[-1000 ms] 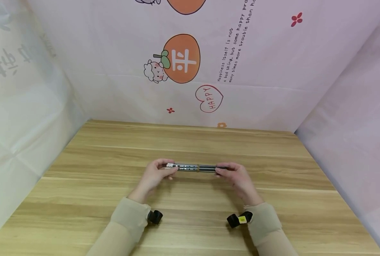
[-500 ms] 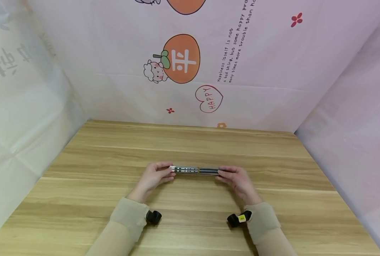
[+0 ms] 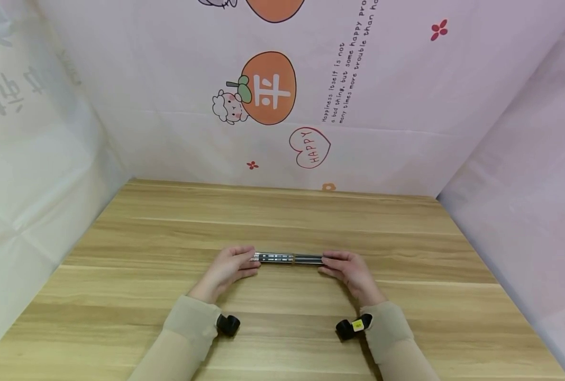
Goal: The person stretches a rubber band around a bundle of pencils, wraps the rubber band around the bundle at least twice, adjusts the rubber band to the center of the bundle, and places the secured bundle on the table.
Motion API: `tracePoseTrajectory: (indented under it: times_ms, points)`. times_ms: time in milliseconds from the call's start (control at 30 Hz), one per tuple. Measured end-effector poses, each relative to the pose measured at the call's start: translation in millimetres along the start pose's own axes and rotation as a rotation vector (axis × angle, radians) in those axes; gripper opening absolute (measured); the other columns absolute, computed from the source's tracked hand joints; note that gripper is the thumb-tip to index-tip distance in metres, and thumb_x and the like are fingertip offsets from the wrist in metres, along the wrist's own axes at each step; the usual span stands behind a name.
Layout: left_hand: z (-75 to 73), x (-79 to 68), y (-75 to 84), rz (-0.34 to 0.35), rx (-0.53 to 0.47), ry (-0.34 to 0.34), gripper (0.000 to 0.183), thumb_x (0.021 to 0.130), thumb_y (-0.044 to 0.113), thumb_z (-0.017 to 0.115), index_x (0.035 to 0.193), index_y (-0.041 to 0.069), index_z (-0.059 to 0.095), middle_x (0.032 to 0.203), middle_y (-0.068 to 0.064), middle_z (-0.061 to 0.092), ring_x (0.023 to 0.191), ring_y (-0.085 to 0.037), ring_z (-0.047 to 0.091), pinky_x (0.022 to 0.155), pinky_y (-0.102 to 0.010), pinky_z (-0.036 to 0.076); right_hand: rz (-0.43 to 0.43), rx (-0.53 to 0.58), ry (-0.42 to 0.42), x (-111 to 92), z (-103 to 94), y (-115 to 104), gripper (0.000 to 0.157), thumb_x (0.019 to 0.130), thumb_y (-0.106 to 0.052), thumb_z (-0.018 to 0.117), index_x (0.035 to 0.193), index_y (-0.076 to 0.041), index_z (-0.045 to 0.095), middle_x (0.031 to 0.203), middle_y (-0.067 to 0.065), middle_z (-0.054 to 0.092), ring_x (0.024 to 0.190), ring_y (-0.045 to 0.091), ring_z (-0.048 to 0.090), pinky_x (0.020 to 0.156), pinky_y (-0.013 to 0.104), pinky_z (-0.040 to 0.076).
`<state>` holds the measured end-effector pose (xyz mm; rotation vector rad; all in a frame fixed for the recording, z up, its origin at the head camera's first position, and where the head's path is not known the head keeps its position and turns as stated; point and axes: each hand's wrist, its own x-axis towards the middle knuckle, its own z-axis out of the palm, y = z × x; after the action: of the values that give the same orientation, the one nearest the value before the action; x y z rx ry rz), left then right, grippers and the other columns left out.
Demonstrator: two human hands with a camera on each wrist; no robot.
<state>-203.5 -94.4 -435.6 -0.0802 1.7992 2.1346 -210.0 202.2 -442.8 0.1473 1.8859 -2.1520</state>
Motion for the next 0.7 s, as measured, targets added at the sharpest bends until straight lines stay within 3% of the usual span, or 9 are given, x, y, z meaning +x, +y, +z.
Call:
tracePoseTrajectory:
  times_ms: [400, 700]
  points:
    - [-1.3, -1.3, 0.0, 0.002, 0.02, -0.008, 0.047, 0.097, 0.011, 0.049, 0.135, -0.012, 0.034, 0.128, -0.028, 0.045, 0.098, -0.028, 0.061, 0.091, -0.041, 0.053, 0.008, 0.0, 0.003, -1, -1.9, 1, 0.041, 0.089, 0.008, 0.052, 0.129, 0.016, 0.042, 0.115, 0.018, 0.057, 0.09, 0.021, 0.067, 0.085, 0.03, 0.055]
    - [-3.6, -1.7, 2.9, 0.002, 0.066, -0.012, 0.048, 0.096, 0.012, 0.049, 0.136, -0.011, 0.033, 0.133, -0.029, 0.042, 0.095, -0.026, 0.062, 0.089, -0.038, 0.054, -0.014, -0.037, 0.002, -1, -11.3, -3, 0.044, 0.089, 0.0, 0.058, 0.127, 0.017, 0.044, 0.099, 0.007, 0.065, 0.08, 0.02, 0.068, 0.081, 0.031, 0.057]
